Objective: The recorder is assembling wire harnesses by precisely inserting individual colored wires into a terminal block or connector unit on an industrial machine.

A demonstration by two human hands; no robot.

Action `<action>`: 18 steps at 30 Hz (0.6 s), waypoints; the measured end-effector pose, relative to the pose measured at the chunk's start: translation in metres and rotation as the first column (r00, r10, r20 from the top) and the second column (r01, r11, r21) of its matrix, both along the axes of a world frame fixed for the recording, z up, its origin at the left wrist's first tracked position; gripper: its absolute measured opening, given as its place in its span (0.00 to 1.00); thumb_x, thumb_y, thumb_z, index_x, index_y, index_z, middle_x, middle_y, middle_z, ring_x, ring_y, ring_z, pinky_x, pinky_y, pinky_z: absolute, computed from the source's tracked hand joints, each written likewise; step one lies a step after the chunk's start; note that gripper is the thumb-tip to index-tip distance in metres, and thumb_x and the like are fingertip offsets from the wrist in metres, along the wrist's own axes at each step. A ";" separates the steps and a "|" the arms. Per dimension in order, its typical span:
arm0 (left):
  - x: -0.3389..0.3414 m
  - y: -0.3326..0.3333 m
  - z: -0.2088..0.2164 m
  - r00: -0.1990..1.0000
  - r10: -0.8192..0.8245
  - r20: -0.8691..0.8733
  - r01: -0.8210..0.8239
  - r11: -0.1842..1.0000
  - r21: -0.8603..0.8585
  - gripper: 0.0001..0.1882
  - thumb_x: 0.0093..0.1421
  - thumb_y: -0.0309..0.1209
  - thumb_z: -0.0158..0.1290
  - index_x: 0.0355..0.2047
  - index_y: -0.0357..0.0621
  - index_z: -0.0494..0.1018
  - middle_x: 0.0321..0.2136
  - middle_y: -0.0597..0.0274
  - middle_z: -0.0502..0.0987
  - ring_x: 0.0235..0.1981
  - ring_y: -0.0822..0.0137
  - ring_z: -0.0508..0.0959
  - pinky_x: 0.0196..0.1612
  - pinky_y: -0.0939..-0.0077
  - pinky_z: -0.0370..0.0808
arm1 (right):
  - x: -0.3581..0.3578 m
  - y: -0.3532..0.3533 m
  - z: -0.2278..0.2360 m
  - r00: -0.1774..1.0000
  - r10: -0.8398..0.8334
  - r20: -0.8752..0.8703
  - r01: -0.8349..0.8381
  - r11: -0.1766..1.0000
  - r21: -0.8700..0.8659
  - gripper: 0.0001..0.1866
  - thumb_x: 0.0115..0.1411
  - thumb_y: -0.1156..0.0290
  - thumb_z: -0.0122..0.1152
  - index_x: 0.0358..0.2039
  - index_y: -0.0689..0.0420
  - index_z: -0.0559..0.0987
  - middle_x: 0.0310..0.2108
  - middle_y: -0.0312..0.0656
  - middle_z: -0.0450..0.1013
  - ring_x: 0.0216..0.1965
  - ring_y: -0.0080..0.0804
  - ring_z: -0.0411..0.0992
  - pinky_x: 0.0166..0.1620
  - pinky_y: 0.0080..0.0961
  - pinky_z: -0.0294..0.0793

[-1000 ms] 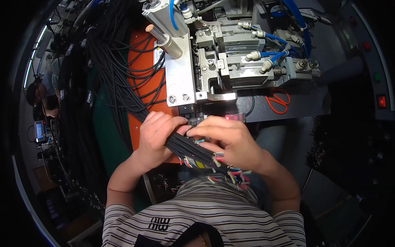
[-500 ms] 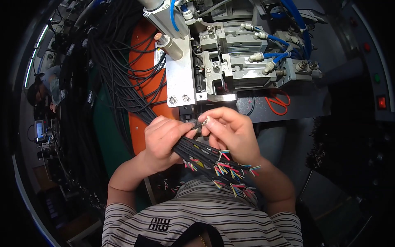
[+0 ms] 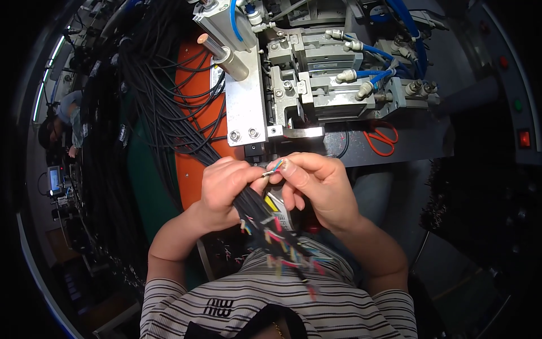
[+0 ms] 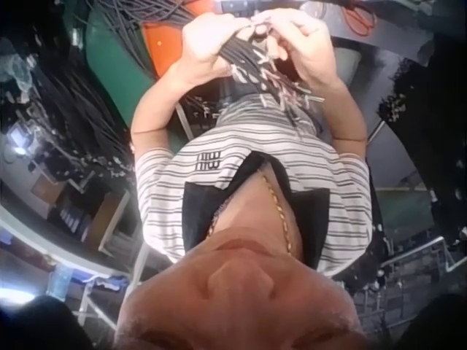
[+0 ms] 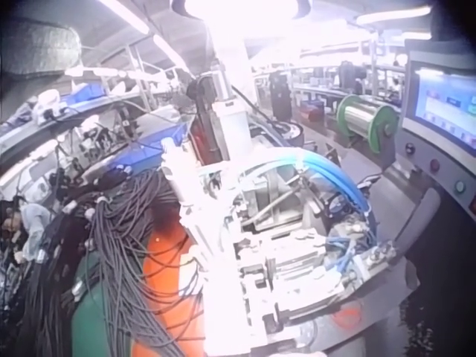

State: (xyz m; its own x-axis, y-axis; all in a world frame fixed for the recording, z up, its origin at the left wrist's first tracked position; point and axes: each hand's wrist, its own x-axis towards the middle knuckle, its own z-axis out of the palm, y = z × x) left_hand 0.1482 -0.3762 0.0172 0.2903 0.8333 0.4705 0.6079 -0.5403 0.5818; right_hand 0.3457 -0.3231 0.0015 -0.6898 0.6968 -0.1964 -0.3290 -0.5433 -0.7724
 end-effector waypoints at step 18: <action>-0.028 0.007 0.002 0.915 -0.129 0.383 0.308 0.837 -0.452 0.14 0.51 0.29 0.62 0.38 0.39 0.76 0.32 0.58 0.80 0.33 0.59 0.82 0.36 0.71 0.75 | -0.002 0.009 0.002 0.999 0.046 0.002 -0.045 0.967 0.252 0.10 0.61 0.84 0.55 0.42 0.69 0.79 0.35 0.47 0.76 0.21 0.20 0.72 0.21 0.12 0.67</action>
